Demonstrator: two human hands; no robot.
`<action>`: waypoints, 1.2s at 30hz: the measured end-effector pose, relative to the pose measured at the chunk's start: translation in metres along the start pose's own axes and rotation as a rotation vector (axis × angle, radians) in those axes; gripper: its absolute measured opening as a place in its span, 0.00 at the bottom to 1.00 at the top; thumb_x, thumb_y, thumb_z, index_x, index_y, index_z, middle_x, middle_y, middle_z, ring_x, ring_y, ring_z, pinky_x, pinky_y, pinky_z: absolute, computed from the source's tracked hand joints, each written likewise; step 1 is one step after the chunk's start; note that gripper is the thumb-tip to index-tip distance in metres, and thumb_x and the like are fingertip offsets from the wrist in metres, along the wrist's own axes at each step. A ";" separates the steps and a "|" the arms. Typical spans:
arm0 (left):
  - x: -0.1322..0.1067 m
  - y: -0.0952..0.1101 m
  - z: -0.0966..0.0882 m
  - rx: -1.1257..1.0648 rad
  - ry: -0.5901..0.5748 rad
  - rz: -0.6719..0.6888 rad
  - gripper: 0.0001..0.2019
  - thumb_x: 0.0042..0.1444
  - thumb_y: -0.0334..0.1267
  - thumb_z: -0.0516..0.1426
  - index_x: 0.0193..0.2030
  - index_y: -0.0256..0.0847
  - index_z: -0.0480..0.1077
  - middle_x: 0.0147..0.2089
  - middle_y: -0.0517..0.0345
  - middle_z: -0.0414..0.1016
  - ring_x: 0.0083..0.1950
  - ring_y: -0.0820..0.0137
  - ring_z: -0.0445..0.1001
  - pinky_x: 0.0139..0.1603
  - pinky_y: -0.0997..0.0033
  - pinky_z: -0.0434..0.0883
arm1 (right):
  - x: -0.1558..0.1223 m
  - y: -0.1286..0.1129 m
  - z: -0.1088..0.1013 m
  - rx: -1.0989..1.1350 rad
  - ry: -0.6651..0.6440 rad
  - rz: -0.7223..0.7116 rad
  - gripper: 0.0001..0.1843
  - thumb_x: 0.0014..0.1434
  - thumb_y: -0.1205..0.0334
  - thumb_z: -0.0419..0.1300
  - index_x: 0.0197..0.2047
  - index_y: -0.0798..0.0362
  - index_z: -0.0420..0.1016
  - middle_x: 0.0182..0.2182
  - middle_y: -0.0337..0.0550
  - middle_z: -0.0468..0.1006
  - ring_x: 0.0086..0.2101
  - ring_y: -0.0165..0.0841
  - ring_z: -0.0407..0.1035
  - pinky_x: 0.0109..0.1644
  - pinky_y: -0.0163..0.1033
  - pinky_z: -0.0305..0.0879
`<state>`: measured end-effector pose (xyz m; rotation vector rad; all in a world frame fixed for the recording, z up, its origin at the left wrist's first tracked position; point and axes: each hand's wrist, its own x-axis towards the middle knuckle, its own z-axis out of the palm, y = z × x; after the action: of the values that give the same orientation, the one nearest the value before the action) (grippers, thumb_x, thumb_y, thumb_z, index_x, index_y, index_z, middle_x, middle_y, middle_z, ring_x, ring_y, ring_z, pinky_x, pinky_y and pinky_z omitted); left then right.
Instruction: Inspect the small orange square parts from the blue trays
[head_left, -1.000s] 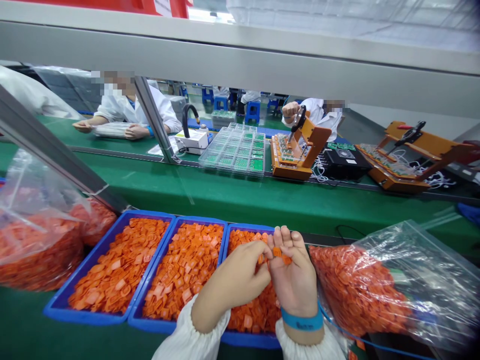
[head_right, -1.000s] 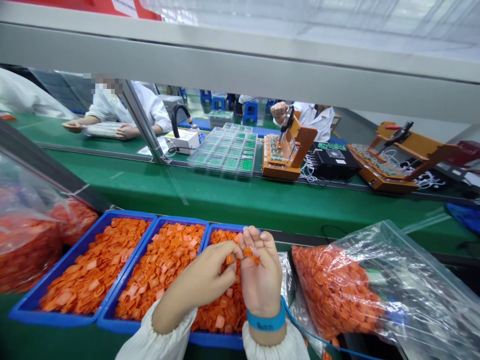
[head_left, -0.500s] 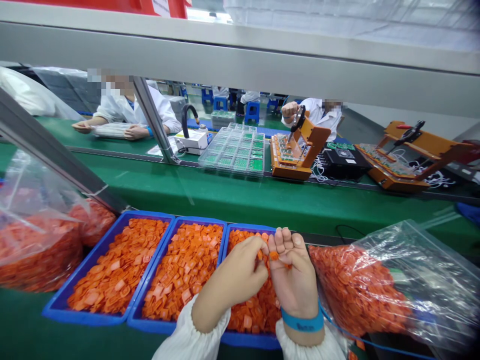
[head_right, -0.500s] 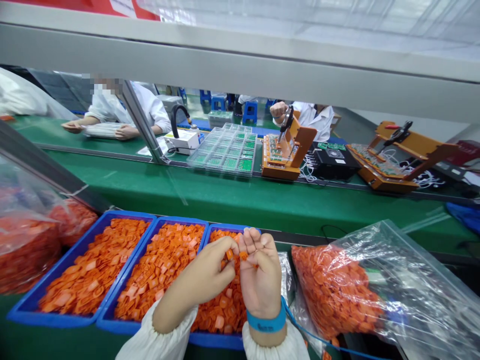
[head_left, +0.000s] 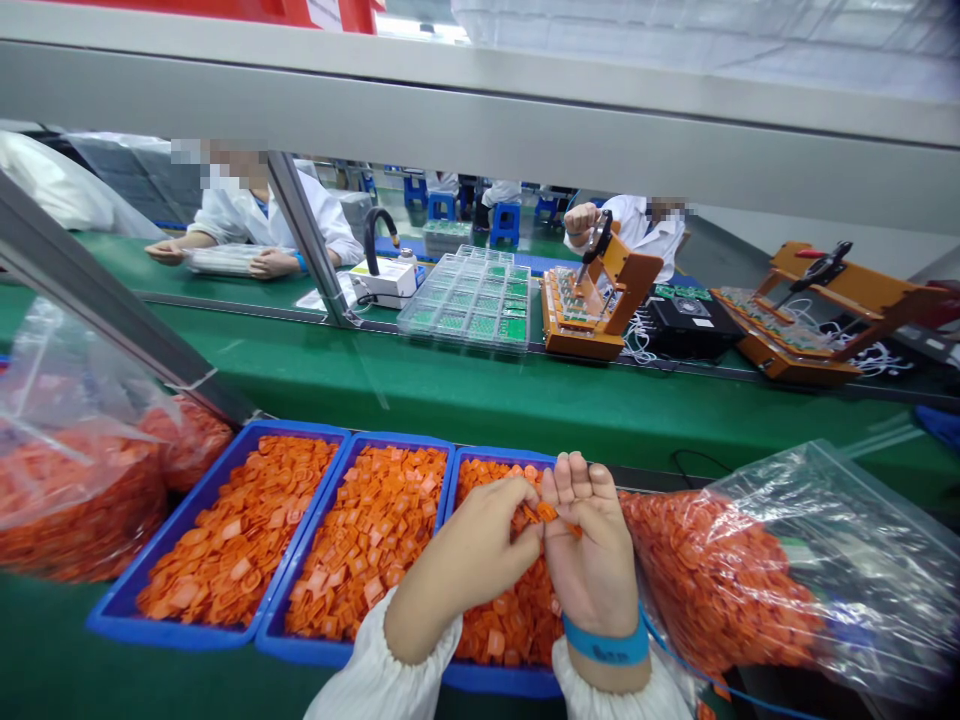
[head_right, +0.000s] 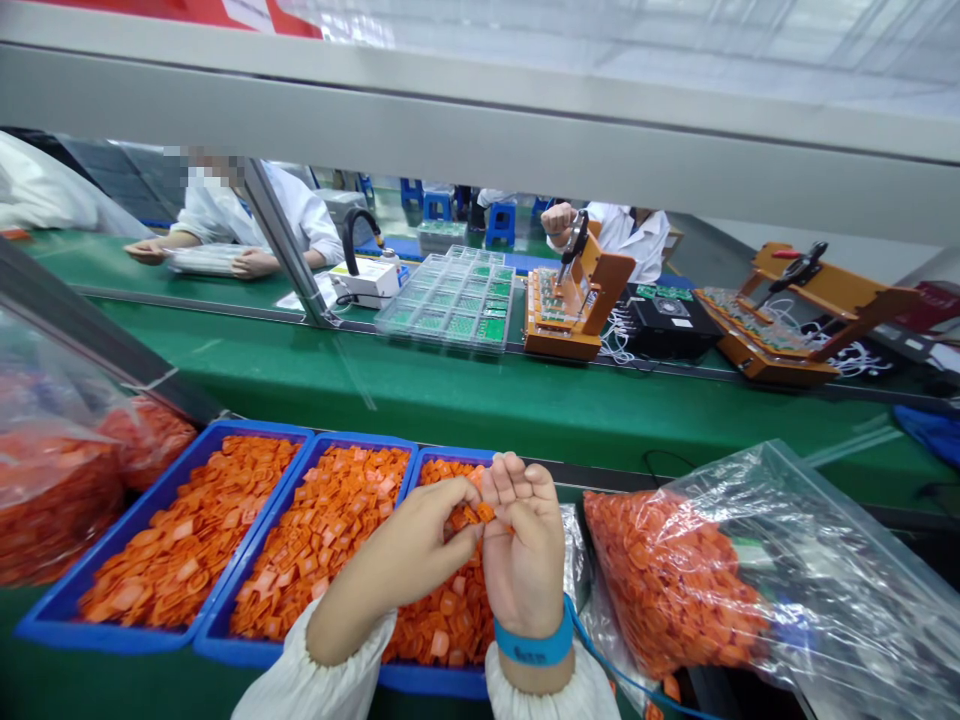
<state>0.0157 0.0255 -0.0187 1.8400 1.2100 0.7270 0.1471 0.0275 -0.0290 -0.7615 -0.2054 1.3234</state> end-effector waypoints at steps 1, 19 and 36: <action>0.000 0.000 0.000 0.002 -0.002 0.003 0.04 0.59 0.28 0.56 0.38 0.42 0.67 0.38 0.59 0.74 0.39 0.66 0.72 0.41 0.67 0.64 | 0.000 0.000 0.000 -0.004 -0.003 -0.001 0.26 0.34 0.79 0.69 0.36 0.45 0.76 0.39 0.30 0.86 0.44 0.29 0.81 0.54 0.39 0.76; 0.002 -0.009 0.005 0.085 -0.068 0.032 0.10 0.58 0.25 0.53 0.44 0.41 0.70 0.46 0.50 0.78 0.50 0.58 0.77 0.53 0.61 0.72 | -0.004 -0.004 -0.001 0.000 -0.125 0.068 0.12 0.44 0.70 0.69 0.30 0.47 0.73 0.35 0.35 0.83 0.44 0.34 0.79 0.58 0.47 0.74; 0.003 -0.005 0.006 0.159 -0.129 -0.005 0.06 0.61 0.29 0.54 0.42 0.41 0.70 0.44 0.48 0.81 0.47 0.56 0.80 0.47 0.60 0.74 | -0.009 -0.006 0.003 0.016 -0.226 -0.010 0.08 0.48 0.62 0.70 0.30 0.48 0.75 0.30 0.34 0.69 0.33 0.30 0.65 0.43 0.36 0.69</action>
<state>0.0195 0.0275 -0.0262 1.9803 1.2167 0.5134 0.1476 0.0204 -0.0205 -0.5960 -0.3775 1.3997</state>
